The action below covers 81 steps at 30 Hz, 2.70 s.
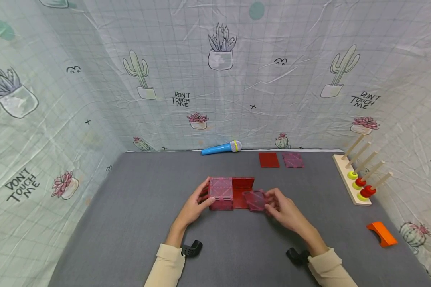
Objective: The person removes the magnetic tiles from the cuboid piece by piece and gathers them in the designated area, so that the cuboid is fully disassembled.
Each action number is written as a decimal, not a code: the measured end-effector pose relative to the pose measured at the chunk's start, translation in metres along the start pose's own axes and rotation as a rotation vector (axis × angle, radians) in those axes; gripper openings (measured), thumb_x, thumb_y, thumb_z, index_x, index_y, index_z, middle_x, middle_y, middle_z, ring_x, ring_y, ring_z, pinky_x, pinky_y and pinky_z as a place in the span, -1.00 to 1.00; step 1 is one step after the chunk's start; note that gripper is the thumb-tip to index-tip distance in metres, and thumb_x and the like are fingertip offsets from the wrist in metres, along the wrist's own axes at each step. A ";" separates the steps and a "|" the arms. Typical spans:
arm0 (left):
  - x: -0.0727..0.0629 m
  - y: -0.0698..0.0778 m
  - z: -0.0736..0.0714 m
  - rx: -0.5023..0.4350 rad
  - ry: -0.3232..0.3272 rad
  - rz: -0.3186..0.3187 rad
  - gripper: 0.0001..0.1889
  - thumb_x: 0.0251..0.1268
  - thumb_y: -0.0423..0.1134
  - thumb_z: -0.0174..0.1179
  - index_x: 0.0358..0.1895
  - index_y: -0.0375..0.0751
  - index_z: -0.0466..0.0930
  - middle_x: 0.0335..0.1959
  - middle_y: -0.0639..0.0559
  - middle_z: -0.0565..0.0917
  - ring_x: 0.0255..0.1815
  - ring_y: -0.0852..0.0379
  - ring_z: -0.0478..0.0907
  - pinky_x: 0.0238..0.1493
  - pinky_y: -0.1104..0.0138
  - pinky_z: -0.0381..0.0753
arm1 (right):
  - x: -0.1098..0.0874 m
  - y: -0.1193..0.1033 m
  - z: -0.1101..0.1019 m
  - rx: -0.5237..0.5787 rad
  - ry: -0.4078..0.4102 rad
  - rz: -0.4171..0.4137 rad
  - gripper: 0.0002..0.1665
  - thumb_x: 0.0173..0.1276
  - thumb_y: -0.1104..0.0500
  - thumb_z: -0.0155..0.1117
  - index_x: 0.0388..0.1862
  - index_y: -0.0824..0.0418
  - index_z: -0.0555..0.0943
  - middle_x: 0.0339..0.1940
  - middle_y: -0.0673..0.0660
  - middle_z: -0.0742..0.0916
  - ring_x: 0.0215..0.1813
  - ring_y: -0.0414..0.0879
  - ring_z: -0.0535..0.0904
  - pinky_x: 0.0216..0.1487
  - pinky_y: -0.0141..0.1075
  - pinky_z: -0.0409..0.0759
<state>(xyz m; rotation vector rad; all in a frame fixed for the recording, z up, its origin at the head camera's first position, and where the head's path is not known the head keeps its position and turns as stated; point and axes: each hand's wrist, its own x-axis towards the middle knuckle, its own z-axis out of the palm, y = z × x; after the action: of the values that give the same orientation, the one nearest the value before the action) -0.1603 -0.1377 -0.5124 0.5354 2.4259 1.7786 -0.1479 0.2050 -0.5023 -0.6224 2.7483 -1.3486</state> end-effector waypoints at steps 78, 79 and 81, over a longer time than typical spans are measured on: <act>0.000 0.001 0.000 -0.021 0.005 0.036 -0.23 0.42 -0.27 0.19 0.61 -0.14 0.04 0.55 -0.26 0.25 0.52 -0.26 0.26 0.42 -0.16 0.35 | 0.039 0.102 -0.137 -0.083 0.584 0.314 -0.64 0.54 0.21 0.11 0.14 0.43 0.63 -0.12 0.45 0.74 -0.49 -0.55 0.57 -0.41 -0.61 0.60; 0.000 0.001 0.000 -0.024 0.005 0.037 -0.23 0.42 -0.28 0.19 0.61 -0.14 0.04 0.54 -0.27 0.25 0.51 -0.26 0.26 0.42 -0.17 0.35 | 0.040 0.103 -0.138 -0.091 0.580 0.318 -0.64 0.54 0.21 0.11 0.13 0.43 0.63 -0.14 0.45 0.74 -0.50 -0.55 0.57 -0.42 -0.63 0.58; 0.000 0.001 -0.001 -0.028 0.002 0.038 -0.23 0.42 -0.28 0.19 0.61 -0.15 0.03 0.54 -0.28 0.25 0.51 -0.27 0.26 0.42 -0.18 0.35 | 0.042 0.107 -0.141 -0.095 0.577 0.320 -0.63 0.54 0.20 0.11 0.12 0.44 0.63 -0.14 0.46 0.73 -0.50 -0.55 0.56 -0.44 -0.64 0.56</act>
<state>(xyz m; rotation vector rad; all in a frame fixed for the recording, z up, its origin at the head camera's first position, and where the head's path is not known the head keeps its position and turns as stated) -0.1605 -0.1381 -0.5113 0.5814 2.4045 1.8251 -0.2493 0.3553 -0.4888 0.2567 3.1588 -1.5050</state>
